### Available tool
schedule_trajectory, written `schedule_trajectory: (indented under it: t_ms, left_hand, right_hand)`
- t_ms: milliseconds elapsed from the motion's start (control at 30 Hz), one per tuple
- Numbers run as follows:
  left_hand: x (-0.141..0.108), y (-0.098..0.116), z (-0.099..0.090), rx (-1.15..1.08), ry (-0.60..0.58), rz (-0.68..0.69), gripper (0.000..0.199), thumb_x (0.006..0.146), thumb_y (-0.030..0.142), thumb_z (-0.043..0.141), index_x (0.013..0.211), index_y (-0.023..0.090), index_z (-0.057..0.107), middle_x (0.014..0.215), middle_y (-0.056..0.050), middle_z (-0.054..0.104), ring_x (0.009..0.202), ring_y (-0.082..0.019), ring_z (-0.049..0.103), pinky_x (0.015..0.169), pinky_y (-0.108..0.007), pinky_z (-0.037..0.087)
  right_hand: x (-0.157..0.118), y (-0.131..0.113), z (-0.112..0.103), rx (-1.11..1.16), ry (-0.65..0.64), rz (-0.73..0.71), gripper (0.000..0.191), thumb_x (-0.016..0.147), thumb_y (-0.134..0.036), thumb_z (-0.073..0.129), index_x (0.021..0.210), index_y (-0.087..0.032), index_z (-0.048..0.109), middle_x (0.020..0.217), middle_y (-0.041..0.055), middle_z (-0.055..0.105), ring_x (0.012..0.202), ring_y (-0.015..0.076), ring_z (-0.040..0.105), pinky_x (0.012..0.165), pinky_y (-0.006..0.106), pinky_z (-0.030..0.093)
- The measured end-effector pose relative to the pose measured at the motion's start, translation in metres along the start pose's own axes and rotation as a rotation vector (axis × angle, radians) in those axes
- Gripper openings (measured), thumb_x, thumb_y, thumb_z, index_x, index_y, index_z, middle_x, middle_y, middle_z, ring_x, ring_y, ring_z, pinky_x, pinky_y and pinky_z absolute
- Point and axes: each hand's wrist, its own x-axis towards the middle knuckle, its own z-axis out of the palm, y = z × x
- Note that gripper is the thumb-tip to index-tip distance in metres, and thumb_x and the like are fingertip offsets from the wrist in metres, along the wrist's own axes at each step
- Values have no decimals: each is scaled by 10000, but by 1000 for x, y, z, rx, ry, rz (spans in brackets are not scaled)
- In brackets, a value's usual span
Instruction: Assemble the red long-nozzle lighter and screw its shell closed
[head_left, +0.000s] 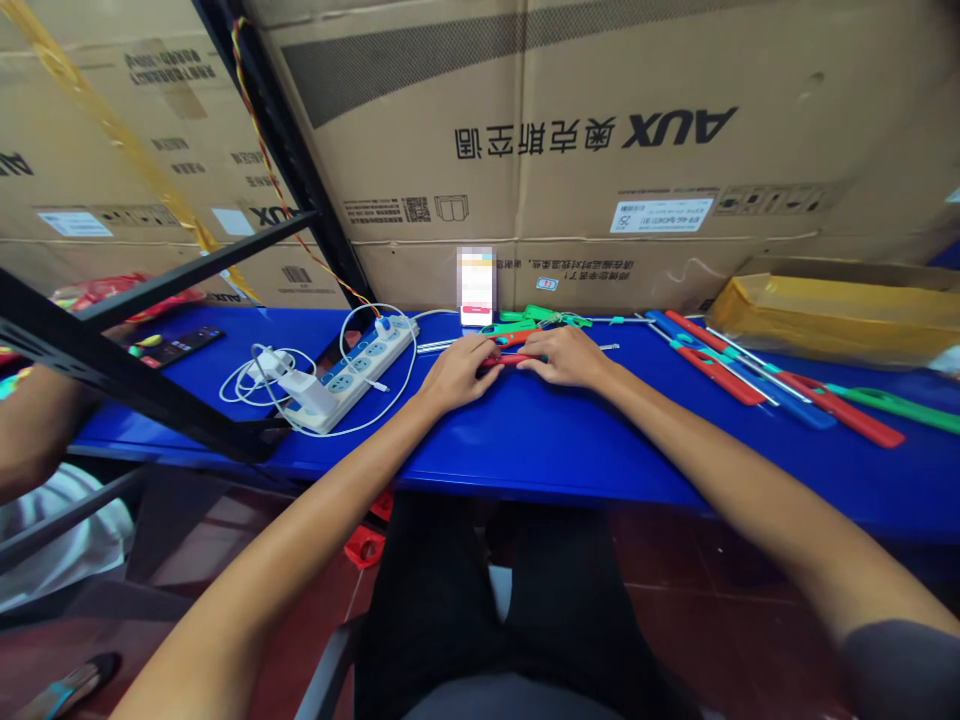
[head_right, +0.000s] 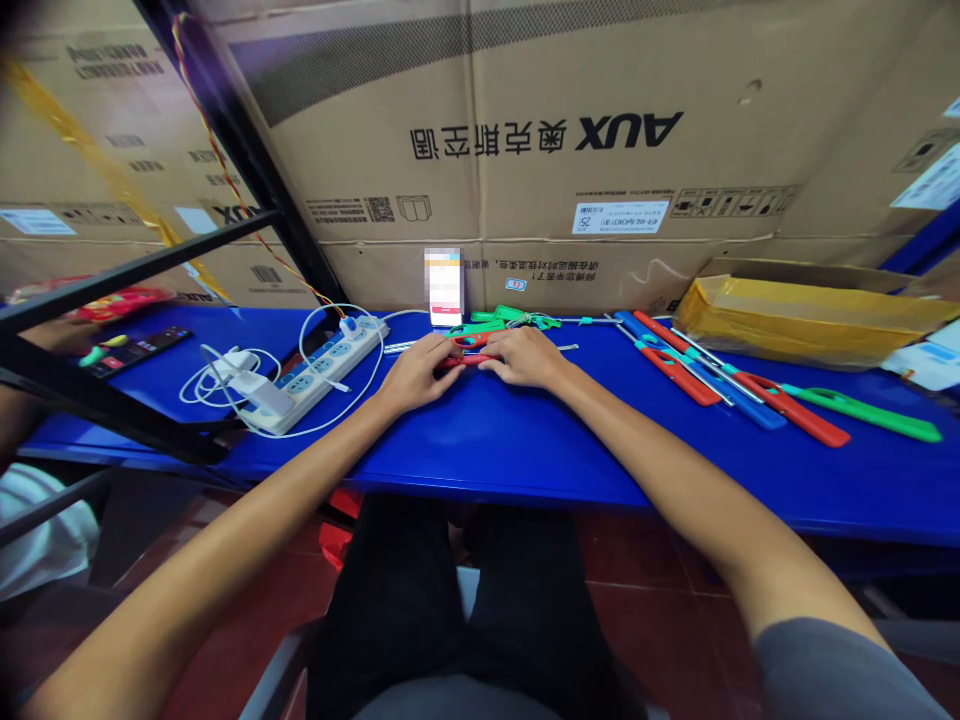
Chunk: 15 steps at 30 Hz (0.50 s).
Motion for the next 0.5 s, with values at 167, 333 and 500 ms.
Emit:
schedule_trajectory:
  t_ms: [167, 333, 500]
  left_hand:
    - [0, -1, 0, 2, -6, -2, 122, 1052, 330, 600, 1090, 217, 628, 1082, -104, 719, 1021, -275, 662, 928, -429, 568]
    - [-1, -2, 1, 10, -14, -35, 143, 1054, 316, 589, 1137, 209, 635, 1133, -126, 721, 1070, -292, 675, 971, -450, 570]
    - [-2, -2, 0, -2, -52, -64, 208, 1073, 359, 589, 1189, 199, 655, 1182, -128, 734, 1106, -294, 681, 1006, -446, 572]
  right_hand:
    - [0, -3, 3, -50, 27, 5, 296, 1067, -357, 622, 1199, -275, 874, 1143, 58, 864, 958, 258, 775, 776, 370, 513]
    - [1, -3, 7, -53, 49, -1, 326, 1094, -391, 592, 1237, -248, 848, 1233, 82, 845, 1042, 283, 775, 824, 396, 541]
    - [1, 3, 5, -19, 30, -10, 266, 1081, -394, 634, 1244, -294, 819, 1230, 40, 838, 1094, 259, 753, 912, 389, 559]
